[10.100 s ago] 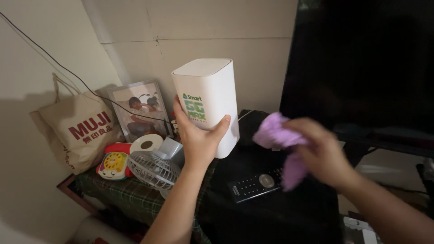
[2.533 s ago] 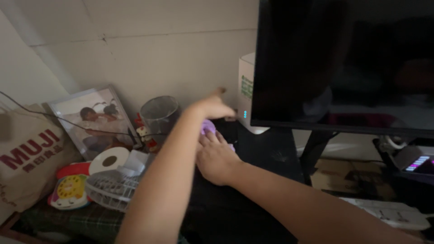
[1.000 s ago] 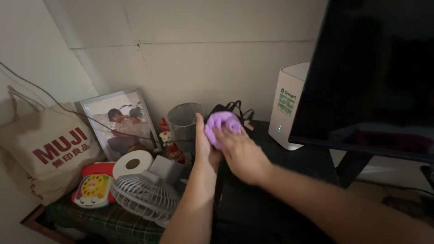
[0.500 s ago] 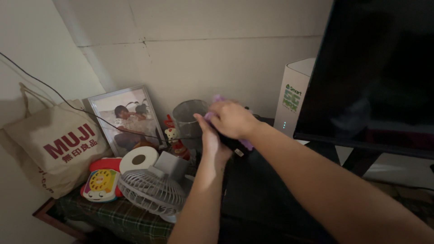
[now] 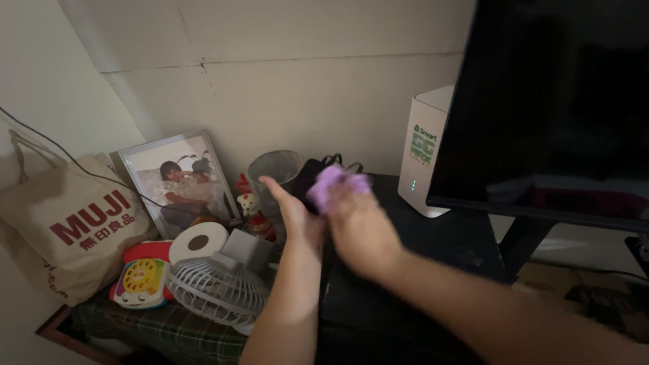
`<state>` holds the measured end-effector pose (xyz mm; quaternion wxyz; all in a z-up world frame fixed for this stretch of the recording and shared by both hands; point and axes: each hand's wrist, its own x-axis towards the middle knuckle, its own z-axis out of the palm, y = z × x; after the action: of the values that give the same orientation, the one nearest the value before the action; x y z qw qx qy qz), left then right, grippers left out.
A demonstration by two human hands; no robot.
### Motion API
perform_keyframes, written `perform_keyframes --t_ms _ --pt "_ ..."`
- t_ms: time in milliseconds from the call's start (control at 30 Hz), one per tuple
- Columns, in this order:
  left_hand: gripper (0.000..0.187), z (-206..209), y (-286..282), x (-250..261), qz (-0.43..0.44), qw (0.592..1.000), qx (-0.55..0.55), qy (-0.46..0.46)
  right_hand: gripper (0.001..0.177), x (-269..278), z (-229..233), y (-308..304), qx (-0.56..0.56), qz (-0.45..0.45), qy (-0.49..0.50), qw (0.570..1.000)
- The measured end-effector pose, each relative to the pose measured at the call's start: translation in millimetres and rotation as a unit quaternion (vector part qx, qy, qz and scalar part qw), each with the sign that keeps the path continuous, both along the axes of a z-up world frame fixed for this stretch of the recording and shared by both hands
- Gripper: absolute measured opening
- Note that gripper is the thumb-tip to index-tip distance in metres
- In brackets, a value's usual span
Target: Cleaning a remote control and a 5G router with a cloth.
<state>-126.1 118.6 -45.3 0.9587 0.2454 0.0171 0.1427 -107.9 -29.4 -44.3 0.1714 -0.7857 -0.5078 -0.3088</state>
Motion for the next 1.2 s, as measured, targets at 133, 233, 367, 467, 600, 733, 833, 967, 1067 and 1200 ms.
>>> perform_keyframes --t_ms 133,233,367,467,600,733,833,967,1067,1200 --pt "0.095 8.1 -5.7 3.8 0.104 0.994 -0.016 0.028 0.050 52.0 -9.9 6.4 0.026 -0.039 0.099 0.994" --pt "0.080 -1.5 -6.5 13.1 0.101 0.995 0.009 -0.005 0.043 57.9 -27.7 18.4 0.093 -0.061 0.089 0.990" --pt "0.080 -13.0 -5.4 22.0 0.007 0.992 0.019 -0.127 0.045 9.3 12.8 18.1 0.072 -0.021 -0.002 0.997" --pt "0.078 11.8 -17.0 2.7 -0.010 0.991 0.017 -0.129 0.045 10.9 29.5 17.4 0.087 -0.006 0.109 0.990" --pt "0.073 16.2 -8.4 10.3 0.094 0.994 0.005 -0.059 0.046 30.0 15.9 6.5 0.193 -0.001 0.135 0.972" --pt "0.070 21.1 -2.1 7.7 0.143 0.989 -0.019 -0.030 0.035 49.1 -20.6 0.8 0.250 -0.033 0.261 0.932" --pt "0.065 20.5 -3.7 11.5 0.150 0.983 -0.079 -0.072 0.032 64.8 -29.1 3.2 0.373 0.014 0.573 0.729" --pt "0.050 -5.0 8.8 30.9 0.156 0.974 -0.020 -0.164 0.034 65.4 -7.8 6.0 0.479 0.157 0.766 0.399" --pt "0.041 -4.8 11.0 22.2 0.133 0.983 0.059 -0.116 0.035 70.5 2.1 5.3 0.489 0.155 0.775 0.369" --pt "0.043 -27.1 32.2 35.3 0.091 0.991 0.083 0.056 0.034 92.8 -19.7 15.4 0.499 0.049 0.710 0.494"
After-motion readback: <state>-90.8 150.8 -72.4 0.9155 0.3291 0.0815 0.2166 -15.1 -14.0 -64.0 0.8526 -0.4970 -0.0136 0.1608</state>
